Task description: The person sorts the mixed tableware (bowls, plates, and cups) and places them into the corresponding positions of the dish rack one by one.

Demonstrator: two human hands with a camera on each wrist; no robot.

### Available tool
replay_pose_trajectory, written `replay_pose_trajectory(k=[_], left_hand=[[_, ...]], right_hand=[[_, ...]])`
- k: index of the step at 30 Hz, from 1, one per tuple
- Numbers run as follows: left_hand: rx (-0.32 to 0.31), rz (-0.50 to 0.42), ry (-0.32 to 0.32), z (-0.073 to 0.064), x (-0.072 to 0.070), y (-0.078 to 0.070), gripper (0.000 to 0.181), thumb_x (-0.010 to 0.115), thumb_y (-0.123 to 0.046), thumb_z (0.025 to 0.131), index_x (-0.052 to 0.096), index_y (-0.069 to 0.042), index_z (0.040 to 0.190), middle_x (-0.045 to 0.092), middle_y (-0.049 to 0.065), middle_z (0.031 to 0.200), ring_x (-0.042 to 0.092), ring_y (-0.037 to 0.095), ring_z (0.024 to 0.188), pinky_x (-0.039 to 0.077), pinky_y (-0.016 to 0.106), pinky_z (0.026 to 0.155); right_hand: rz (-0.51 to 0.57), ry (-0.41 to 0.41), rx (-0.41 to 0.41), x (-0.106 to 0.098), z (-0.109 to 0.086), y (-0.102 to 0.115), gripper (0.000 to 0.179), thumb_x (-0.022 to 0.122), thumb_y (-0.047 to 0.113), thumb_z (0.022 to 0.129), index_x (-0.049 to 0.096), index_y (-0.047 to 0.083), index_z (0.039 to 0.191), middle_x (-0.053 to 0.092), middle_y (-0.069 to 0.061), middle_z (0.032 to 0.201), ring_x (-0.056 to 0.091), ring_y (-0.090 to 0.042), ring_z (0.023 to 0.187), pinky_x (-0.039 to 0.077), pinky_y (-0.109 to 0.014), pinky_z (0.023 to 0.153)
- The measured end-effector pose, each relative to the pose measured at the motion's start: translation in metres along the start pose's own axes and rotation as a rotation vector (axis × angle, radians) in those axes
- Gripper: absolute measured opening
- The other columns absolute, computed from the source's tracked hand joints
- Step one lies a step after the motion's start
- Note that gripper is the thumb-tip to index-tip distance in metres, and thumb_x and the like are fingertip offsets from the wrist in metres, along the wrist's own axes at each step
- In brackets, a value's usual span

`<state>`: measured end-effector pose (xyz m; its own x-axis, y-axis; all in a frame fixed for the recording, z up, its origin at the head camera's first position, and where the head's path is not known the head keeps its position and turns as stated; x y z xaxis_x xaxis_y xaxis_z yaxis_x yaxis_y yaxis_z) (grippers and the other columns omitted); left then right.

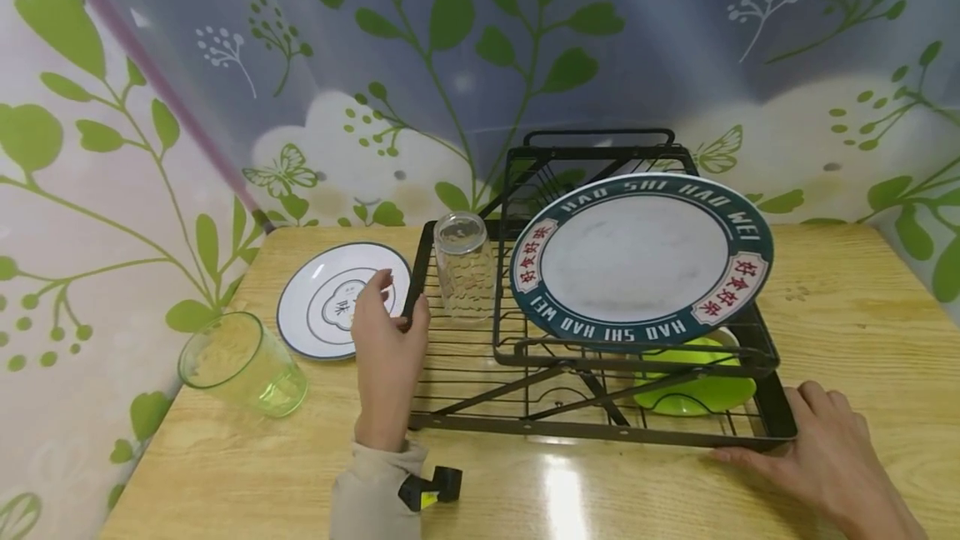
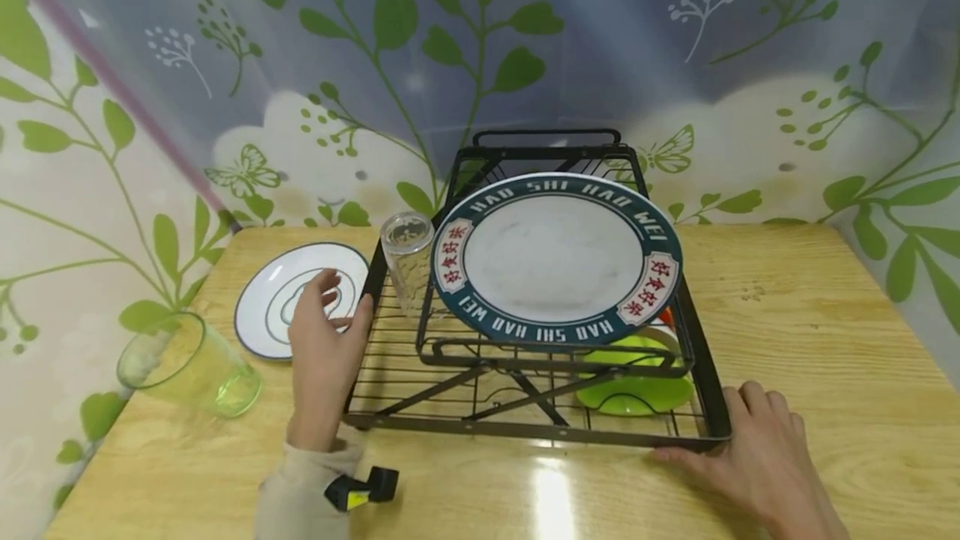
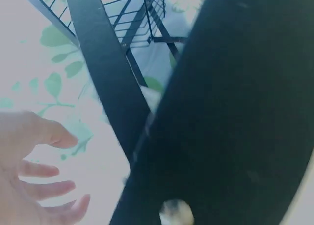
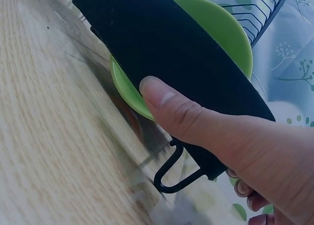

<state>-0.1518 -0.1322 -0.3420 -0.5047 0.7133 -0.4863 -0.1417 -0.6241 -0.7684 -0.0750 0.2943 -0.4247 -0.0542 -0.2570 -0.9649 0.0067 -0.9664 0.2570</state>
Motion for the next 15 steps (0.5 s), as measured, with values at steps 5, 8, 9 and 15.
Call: replay_pose_trajectory(k=[5,8,9,15], left_hand=[[0.136,0.044,-0.185,-0.010,-0.019,0.005,0.039,0.069,-0.001,0.083,0.054,0.007,0.118,0.056,0.022,0.118,0.051,0.035,0.100,0.044,0.041,0.082],[0.154,0.047,-0.265,-0.010,-0.029,0.010,0.038,0.069,0.000,0.080,0.055,0.006,0.115,0.056,0.021,0.115,0.048,0.035,0.095,0.036,0.041,0.084],[0.150,0.047,-0.284,-0.010,-0.032,0.011,0.038,0.069,0.000,0.080,0.055,0.006,0.115,0.056,0.021,0.113,0.047,0.036,0.094,0.035,0.040,0.084],[0.108,0.055,-0.306,-0.020,-0.042,0.022,0.038,0.070,0.003,0.079,0.055,0.008,0.113,0.055,0.023,0.110,0.048,0.035,0.097,0.037,0.038,0.085]], right_hand=[[0.010,0.009,0.000,0.001,0.000,0.000,0.108,0.081,0.068,0.055,0.049,-0.013,0.118,0.047,-0.027,0.096,0.039,-0.044,0.089,0.033,-0.060,0.079],[0.013,0.003,0.005,0.000,0.000,0.000,0.108,0.081,0.068,0.055,0.050,-0.013,0.118,0.047,-0.027,0.096,0.040,-0.044,0.089,0.033,-0.060,0.079],[0.015,0.004,0.005,0.000,0.000,0.000,0.108,0.082,0.067,0.055,0.049,-0.014,0.118,0.047,-0.028,0.097,0.040,-0.045,0.090,0.033,-0.060,0.080],[0.021,-0.012,-0.014,0.000,-0.001,0.000,0.107,0.084,0.065,0.054,0.049,-0.013,0.119,0.048,-0.027,0.097,0.042,-0.043,0.088,0.034,-0.060,0.079]])
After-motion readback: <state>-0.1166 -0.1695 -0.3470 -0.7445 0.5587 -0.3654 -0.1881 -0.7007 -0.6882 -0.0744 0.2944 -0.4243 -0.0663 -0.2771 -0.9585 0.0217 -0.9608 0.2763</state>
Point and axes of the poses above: each hand's wrist, its own z-axis towards the middle knuckle, its own x-axis out of the palm, y = z × x, the point moved 4 cm from there along z, towards the middle knuckle
